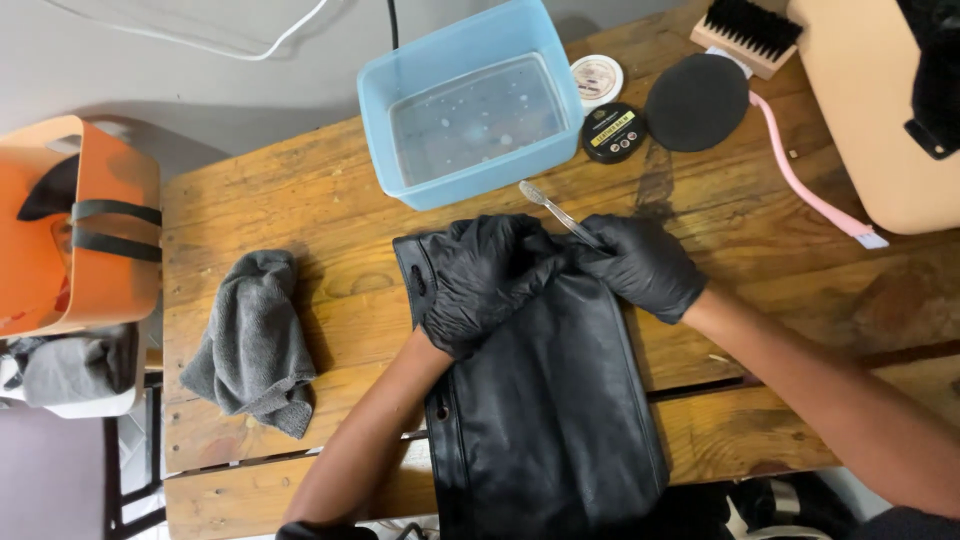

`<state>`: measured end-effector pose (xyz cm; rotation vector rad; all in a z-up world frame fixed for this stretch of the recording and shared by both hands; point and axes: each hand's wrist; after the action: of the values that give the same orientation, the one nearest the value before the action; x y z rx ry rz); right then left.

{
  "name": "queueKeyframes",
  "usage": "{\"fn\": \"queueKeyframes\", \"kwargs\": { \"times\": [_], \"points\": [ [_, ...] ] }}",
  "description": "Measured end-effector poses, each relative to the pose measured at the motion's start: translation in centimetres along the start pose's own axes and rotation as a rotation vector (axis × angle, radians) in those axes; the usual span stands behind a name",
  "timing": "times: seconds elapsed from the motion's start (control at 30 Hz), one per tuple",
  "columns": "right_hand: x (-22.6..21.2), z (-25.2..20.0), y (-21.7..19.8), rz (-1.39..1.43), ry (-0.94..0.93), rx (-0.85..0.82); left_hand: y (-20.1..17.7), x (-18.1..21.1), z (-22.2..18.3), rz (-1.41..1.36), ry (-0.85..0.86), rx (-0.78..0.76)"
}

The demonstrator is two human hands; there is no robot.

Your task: Cleaning a black bag by applying a cleaning agent with a brush and wiping it off with a cloth.

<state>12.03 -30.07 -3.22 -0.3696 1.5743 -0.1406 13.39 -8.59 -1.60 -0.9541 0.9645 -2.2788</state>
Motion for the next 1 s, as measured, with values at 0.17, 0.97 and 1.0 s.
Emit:
{"fn": "queueKeyframes", "kwargs": {
  "times": [0.17, 0.97, 1.0],
  "points": [
    [1.4, 0.4, -0.1, -0.078, -0.084, 0.037, -1.8, -0.2, 1.0, 0.196, -0.178, -0.248],
    [3.2, 0.3, 0.6, -0.849, -0.408, 0.177, -7.1, -1.3, 0.0, 0.152, -0.451, -0.552],
    [3.7, 0.3, 0.7, -0.904, -0.392, 0.196, -7.1, -1.3, 0.1, 0.167, -0.429, -0.558]
  ]
}}
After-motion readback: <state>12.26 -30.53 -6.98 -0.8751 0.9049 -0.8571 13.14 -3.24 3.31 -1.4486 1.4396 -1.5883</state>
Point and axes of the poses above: each hand's wrist, its own z-axis towards the middle knuckle, its own y-axis out of the palm, x = y × z, and after that the axes turned 4 degrees about z, right-handed
